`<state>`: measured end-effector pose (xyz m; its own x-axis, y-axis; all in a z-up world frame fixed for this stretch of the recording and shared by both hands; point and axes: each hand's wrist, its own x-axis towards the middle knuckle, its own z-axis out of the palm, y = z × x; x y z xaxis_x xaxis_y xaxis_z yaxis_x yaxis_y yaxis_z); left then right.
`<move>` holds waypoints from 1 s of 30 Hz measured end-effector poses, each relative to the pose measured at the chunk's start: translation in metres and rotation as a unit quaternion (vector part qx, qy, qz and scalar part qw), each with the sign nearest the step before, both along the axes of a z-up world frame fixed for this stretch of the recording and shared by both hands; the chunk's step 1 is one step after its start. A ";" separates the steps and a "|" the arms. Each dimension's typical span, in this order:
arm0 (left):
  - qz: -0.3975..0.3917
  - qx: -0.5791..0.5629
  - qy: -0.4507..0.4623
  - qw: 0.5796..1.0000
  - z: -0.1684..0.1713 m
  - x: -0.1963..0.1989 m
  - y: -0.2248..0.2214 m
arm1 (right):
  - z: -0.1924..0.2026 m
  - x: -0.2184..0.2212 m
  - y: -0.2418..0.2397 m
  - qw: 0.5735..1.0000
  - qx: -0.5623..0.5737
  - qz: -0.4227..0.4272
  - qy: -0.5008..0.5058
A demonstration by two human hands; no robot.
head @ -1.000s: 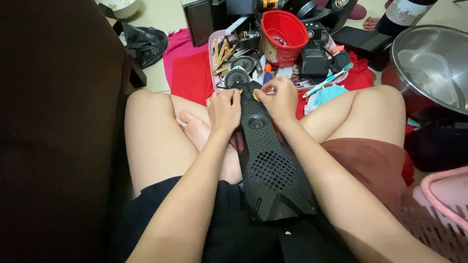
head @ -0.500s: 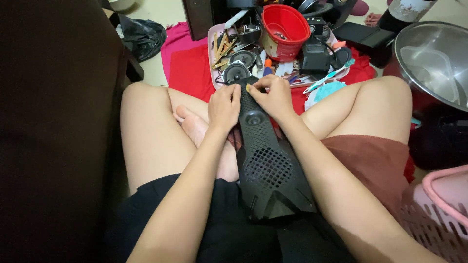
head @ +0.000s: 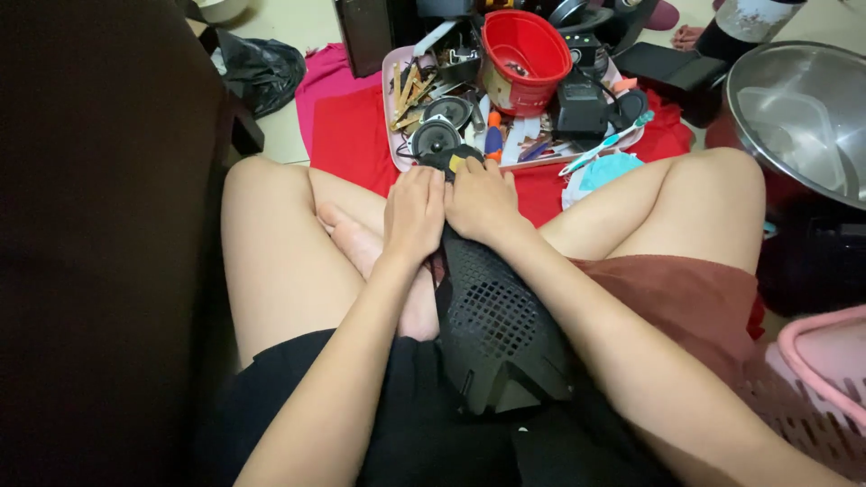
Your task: Applying small pieces of yellow adhesive tape to specific points on a black plastic casing
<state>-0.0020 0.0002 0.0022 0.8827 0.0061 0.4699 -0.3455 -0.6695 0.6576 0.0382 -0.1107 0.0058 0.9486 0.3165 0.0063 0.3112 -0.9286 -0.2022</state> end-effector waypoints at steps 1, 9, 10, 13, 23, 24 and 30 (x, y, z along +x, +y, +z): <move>-0.003 0.000 0.000 1.000 0.001 -0.002 -0.003 | 0.001 0.001 -0.003 1.000 0.000 -0.003 0.000; -0.016 -0.006 0.016 1.000 0.001 -0.001 -0.002 | 0.011 0.007 -0.003 0.982 0.028 -0.038 0.180; -0.017 -0.006 0.014 1.000 -0.003 0.003 0.000 | 0.013 0.008 -0.002 0.983 0.028 -0.038 0.178; -0.029 0.023 0.099 0.994 -0.014 0.021 0.005 | 0.018 0.014 0.000 0.981 0.008 -0.027 0.194; 0.001 -0.026 0.247 0.969 -0.030 0.041 0.007 | 0.003 0.033 0.007 0.986 -0.051 -0.027 0.156; 0.011 -0.048 0.257 0.965 -0.028 0.040 0.008 | 0.000 0.035 0.013 0.987 -0.080 -0.023 0.139; 0.069 -0.063 0.252 0.963 -0.034 0.042 0.011 | -0.014 0.035 0.014 0.999 0.000 -0.021 0.035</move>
